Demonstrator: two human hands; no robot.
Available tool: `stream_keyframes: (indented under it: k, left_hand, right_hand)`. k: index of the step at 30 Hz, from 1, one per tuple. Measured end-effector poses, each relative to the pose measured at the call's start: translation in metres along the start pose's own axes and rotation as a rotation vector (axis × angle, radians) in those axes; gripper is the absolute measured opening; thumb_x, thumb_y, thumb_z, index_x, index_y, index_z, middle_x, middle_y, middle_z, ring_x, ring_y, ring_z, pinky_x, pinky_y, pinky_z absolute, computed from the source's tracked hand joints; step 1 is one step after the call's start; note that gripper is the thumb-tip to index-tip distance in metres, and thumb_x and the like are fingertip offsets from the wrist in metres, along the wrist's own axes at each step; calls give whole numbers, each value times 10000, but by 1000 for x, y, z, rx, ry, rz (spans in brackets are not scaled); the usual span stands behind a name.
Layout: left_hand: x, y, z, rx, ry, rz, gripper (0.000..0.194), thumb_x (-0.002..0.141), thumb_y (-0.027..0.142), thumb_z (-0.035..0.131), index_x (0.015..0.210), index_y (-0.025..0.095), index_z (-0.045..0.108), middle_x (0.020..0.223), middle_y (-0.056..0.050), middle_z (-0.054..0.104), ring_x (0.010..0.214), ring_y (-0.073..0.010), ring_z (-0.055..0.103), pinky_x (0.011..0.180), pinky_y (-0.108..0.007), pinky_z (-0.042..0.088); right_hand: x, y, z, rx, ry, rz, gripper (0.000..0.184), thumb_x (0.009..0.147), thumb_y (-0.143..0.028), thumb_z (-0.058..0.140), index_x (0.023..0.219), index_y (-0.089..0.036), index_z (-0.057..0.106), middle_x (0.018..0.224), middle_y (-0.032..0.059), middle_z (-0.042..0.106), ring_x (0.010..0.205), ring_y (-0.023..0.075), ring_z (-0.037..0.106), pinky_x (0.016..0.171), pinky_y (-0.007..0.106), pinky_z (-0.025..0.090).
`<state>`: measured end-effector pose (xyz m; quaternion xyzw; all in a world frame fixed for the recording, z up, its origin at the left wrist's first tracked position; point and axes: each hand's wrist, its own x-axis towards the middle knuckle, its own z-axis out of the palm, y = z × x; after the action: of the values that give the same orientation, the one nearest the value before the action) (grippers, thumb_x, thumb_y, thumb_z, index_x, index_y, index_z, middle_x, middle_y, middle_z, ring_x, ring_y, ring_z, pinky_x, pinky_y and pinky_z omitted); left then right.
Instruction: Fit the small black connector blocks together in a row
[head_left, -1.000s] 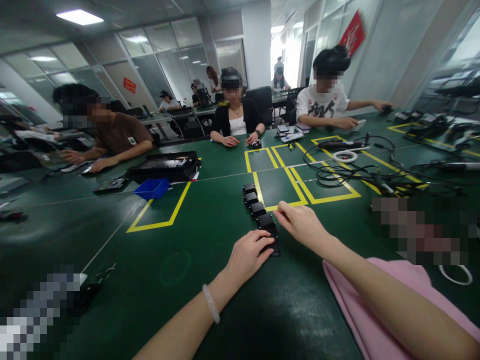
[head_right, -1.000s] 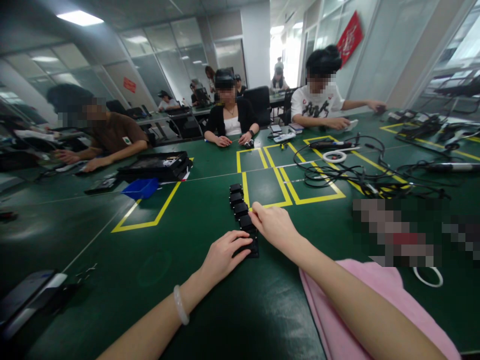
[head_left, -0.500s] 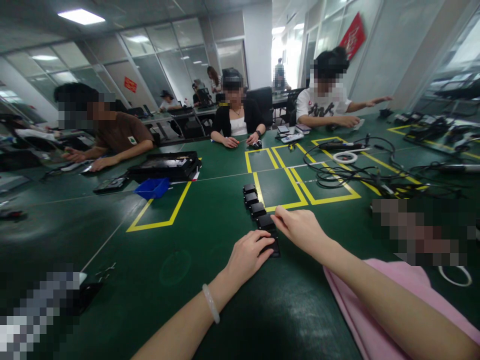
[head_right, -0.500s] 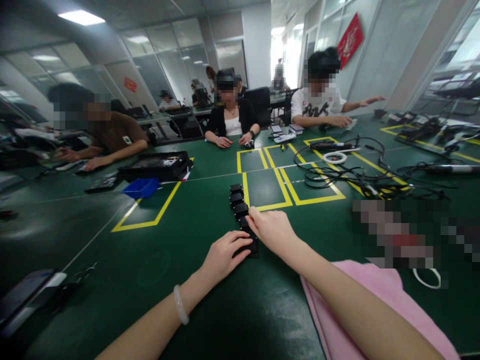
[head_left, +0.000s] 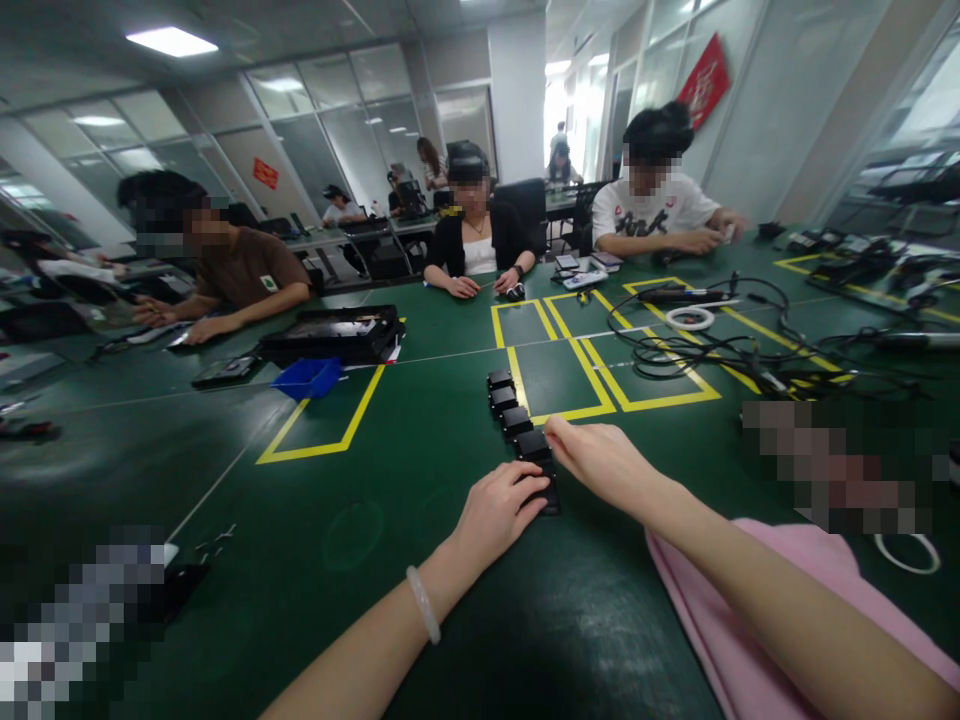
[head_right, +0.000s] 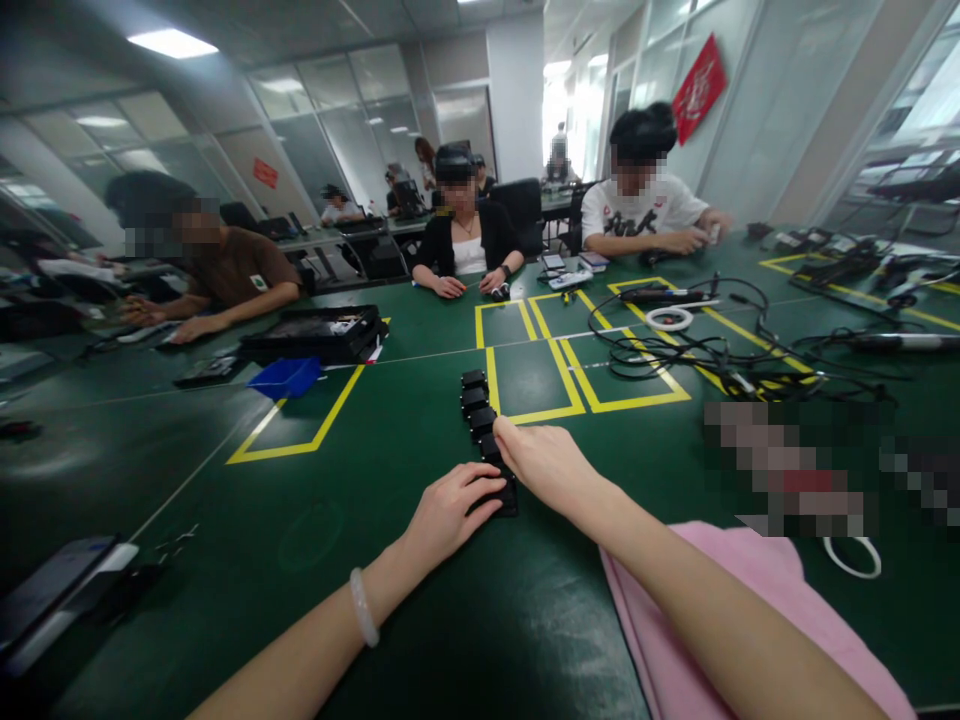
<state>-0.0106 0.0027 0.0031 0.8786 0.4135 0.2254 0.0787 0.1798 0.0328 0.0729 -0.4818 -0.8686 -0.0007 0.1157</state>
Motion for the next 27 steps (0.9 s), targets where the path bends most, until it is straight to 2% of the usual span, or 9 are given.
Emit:
stream_keyframes:
  k: [7, 16, 19, 23, 27]
  left_hand:
    - [0, -1, 2, 1, 21, 11, 227, 882, 236, 572, 1107, 235, 603, 1175, -30, 599, 1049, -189, 573, 907, -349, 497]
    - [0, -1, 1, 3, 15, 19, 218, 893, 245, 554, 1105, 233, 604, 1175, -38, 600, 1039, -192, 581, 893, -350, 507]
    - [-1, 0, 1, 3, 8, 19, 217, 892, 244, 556, 1103, 233, 605, 1178, -34, 599, 1044, -191, 579, 901, -350, 503]
    - [-1, 0, 0, 0, 7, 18, 218, 897, 245, 546, 1106, 232, 604, 1178, -37, 599, 1045, -192, 578, 902, -351, 504]
    - [-1, 0, 0, -4, 16, 16, 218, 895, 245, 550, 1105, 232, 607, 1172, -39, 600, 1040, -193, 582, 901, -354, 507]
  right_hand:
    - [2, -2, 4, -41, 19, 91, 231, 973, -349, 351, 963, -184, 512, 707, 27, 683, 607, 165, 630, 496, 254, 200]
    - [0, 1, -1, 104, -26, 8, 119, 968, -222, 350, 991, -181, 459, 826, 27, 677, 683, 146, 624, 538, 233, 263]
    - [-1, -1, -3, 83, -1, 8, 136, 967, -237, 351, 971, -188, 477, 831, 22, 678, 689, 139, 622, 535, 232, 258]
    - [0, -2, 0, -38, 29, 85, 228, 972, -332, 346, 926, -198, 524, 740, 19, 679, 617, 144, 614, 506, 246, 211]
    - [1, 0, 3, -10, 25, 65, 212, 973, -289, 339, 962, -192, 527, 741, 20, 684, 616, 148, 623, 511, 247, 227]
